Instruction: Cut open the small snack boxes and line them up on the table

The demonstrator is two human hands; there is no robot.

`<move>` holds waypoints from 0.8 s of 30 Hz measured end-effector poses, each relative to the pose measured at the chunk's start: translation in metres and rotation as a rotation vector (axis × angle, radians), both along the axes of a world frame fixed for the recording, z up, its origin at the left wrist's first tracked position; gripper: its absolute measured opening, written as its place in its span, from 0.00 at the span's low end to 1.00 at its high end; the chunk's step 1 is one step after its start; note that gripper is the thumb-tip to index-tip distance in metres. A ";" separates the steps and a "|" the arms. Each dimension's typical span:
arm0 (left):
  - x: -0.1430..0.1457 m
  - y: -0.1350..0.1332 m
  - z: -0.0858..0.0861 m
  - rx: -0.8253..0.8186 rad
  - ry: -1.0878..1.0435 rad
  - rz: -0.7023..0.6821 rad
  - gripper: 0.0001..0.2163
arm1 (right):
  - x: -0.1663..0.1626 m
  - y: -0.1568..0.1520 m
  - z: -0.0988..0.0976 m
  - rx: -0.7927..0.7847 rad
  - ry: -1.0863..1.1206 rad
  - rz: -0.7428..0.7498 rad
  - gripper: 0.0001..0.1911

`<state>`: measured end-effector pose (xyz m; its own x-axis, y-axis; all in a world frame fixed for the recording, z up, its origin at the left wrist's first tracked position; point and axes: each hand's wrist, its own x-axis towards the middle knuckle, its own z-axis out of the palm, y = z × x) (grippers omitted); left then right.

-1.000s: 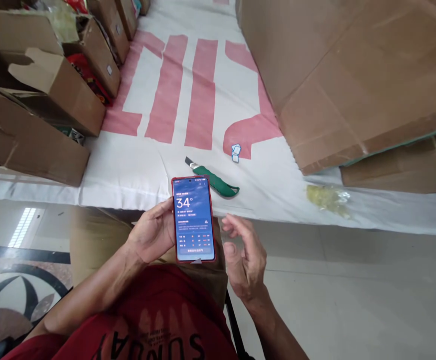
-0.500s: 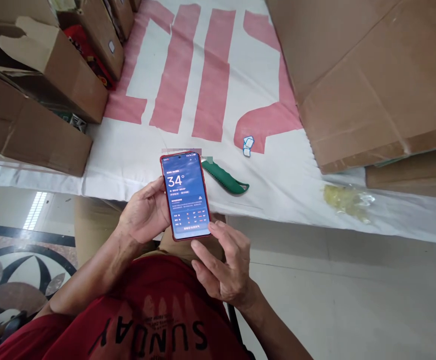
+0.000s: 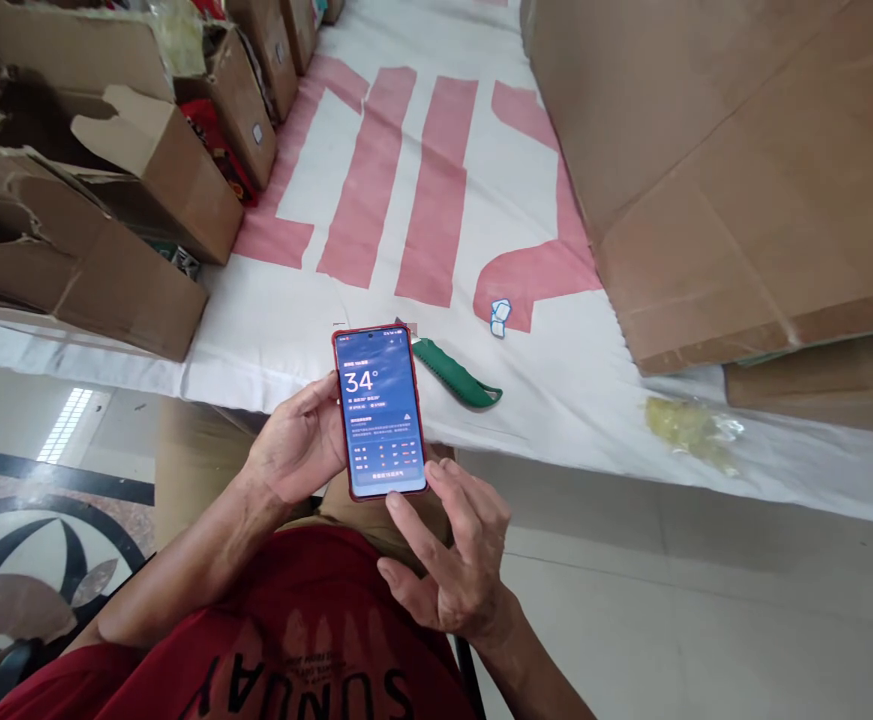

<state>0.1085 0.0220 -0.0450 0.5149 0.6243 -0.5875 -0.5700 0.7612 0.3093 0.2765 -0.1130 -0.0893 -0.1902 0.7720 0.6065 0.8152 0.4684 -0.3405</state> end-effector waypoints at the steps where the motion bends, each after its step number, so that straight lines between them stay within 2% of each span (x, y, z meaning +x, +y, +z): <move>1: 0.000 -0.001 0.000 0.000 0.008 0.008 0.16 | 0.000 -0.001 0.000 -0.003 -0.008 -0.004 0.25; 7: 0.001 -0.004 0.003 -0.038 0.013 0.048 0.16 | 0.001 -0.006 0.000 0.015 -0.023 0.018 0.27; 10: 0.001 -0.005 0.004 -0.072 0.018 0.032 0.17 | 0.003 -0.009 0.000 -0.002 0.054 0.029 0.27; 13: 0.001 -0.005 0.005 -0.089 0.015 0.037 0.18 | 0.004 -0.012 -0.004 -0.072 0.304 -0.055 0.27; 16: 0.004 -0.006 0.007 -0.088 0.021 0.053 0.18 | 0.004 -0.011 -0.013 -0.255 0.667 -0.192 0.21; 18: 0.006 -0.006 0.007 -0.087 0.031 0.044 0.18 | 0.004 -0.010 -0.020 -0.341 0.819 -0.248 0.18; 20: 0.008 -0.006 0.006 -0.089 0.039 0.037 0.18 | 0.006 -0.009 -0.024 -0.337 0.784 -0.258 0.17; 24: 0.013 -0.004 0.004 -0.088 0.056 0.043 0.17 | 0.016 -0.006 -0.020 -0.217 0.481 -0.191 0.21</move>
<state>0.1218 0.0183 -0.0413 0.4537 0.5896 -0.6683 -0.5865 0.7621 0.2742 0.2927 -0.1192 -0.1092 0.2239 0.8822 0.4142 0.6077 0.2059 -0.7670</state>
